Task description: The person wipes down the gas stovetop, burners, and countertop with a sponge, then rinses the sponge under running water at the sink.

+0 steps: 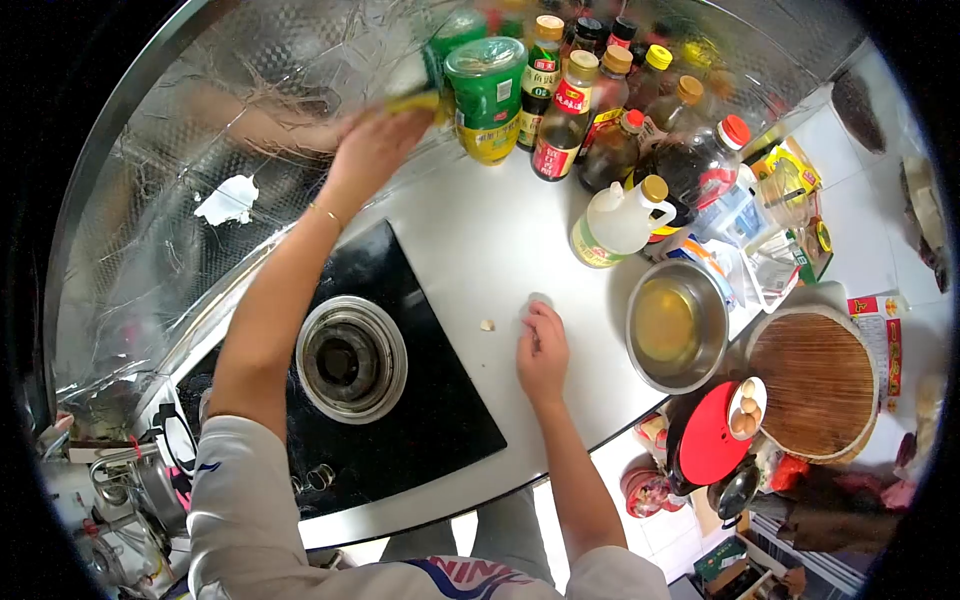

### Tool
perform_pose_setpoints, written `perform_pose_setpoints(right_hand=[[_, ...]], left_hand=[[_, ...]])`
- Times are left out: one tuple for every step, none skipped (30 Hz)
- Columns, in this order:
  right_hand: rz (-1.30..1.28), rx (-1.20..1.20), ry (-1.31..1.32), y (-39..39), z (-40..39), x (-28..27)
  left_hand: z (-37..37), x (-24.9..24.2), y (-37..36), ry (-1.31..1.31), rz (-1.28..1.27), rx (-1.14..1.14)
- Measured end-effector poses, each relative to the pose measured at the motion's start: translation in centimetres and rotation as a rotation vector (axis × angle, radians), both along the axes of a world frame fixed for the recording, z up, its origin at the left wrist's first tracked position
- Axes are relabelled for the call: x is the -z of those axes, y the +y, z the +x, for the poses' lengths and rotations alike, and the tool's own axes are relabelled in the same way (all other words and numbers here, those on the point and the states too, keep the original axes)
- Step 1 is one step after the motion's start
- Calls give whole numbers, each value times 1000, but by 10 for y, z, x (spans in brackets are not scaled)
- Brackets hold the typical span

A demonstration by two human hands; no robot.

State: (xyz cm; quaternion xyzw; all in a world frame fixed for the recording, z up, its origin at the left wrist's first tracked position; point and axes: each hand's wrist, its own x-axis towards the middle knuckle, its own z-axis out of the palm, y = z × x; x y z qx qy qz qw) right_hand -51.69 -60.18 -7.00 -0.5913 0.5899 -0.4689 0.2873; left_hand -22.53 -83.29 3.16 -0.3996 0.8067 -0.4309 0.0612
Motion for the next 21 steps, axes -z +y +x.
perform_pose_setpoints(right_hand=[[-5, -1, 0, -1, 0, 3], [-20, -2, -1, -1, 0, 7], [-37, -2, -2, 0, -1, 8], [-48, -2, -6, -3, -2, 9], [-45, 0, -12, -2, -1, 8], [-41, -3, -19, -1, 1, 7], [-58, -2, -31, -4, 3, 5], [-73, 5, 7, -4, 3, 3], [-80, 9, 50, -2, 3, 1], [-84, 7, 46, -2, 3, 1], [-36, 7, 7, -2, 3, 0], [12, 8, -33, -2, 3, -1], [7, 6, -36, -2, 5, -1], [-7, 12, -23, -2, 5, -2], [-21, 18, -9, -2, 4, -3], [-31, 14, -10, -3, 2, -2], [-70, 13, 30, -3, 0, 2], [-108, 15, 65, -4, 1, 4], [-116, 16, 54, -3, 1, 5], [-112, 8, 44, -3, 0, 6], [-105, 2, 36, -2, -1, 6]], left_hand=[[6, 16, 5, 0, -5, -1], [12, 31, 12, 0, 70, 28], [11, 28, 18, 1, 143, 56], [10, 20, 16, -3, 132, 56], [12, 10, 14, -68, 95, 47], [13, -9, 14, -135, 59, 32], [6, -38, 8, -115, -96, 35], [-4, -72, 1, 50, -151, -17], [-11, -104, -4, 219, -197, -71], [-15, -136, -15, 323, -283, 32], [-18, -160, -22, 427, -367, 136], [-26, -173, -20, 424, -371, 134], [-34, -183, -17, 497, -351, 165], [-38, -188, -16, 571, -330, 195], [-28, -169, -26, 387, -213, -3], [-23, -153, -25, 385, -224, -5], [-20, -138, -18, 237, -207, -26], [-15, -121, -9, 84, -189, -45], [-9, -100, 3, -18, -147, -91], [-1, -76, 14, -118, -105, -134], [11, -48, 22, -92, -44, -117]])
